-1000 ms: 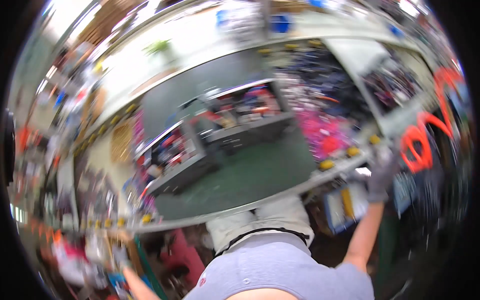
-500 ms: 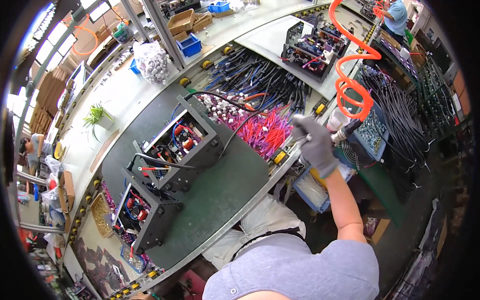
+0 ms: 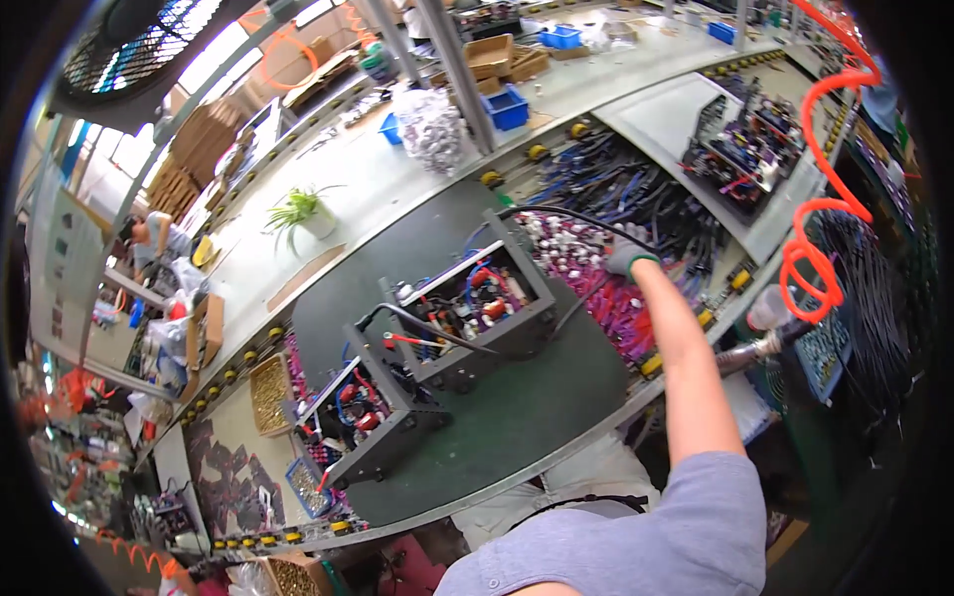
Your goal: Assembling and wiring components inside electronic device housings on a factory assembly line.
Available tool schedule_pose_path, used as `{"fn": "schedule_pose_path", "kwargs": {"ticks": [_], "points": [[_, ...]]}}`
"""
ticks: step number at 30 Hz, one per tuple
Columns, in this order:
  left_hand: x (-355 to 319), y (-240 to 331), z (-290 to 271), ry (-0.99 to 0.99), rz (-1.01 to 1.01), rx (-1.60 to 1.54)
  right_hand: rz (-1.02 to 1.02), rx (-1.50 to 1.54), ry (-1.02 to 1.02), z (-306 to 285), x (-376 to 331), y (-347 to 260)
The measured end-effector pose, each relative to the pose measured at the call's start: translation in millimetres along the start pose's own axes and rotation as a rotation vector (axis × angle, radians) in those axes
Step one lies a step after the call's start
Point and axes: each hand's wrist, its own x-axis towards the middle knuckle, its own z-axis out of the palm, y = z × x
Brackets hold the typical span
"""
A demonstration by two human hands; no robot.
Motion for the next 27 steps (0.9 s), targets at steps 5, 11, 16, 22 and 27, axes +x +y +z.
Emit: {"fn": "schedule_pose_path", "kwargs": {"ticks": [5,11,16,22,27], "points": [[30,58,3,-0.787,-0.427,-0.134,-0.114,-0.106,-0.002,-1,-1,-36],[-30,-62,305,-0.205,-0.373,0.459,-0.173,0.554,0.425,-4,-15,9],[-118,-93,478,-0.698,-0.307,0.577,-0.316,0.155,0.399,-69,-76,-34],[-265,-183,615,-1.578,0.348,0.913,-0.513,-0.021,0.427,-81,-89,-9],[-349,-238,649,-1.817,1.080,1.412,-0.772,0.632,0.804,-129,-130,-31]]}}
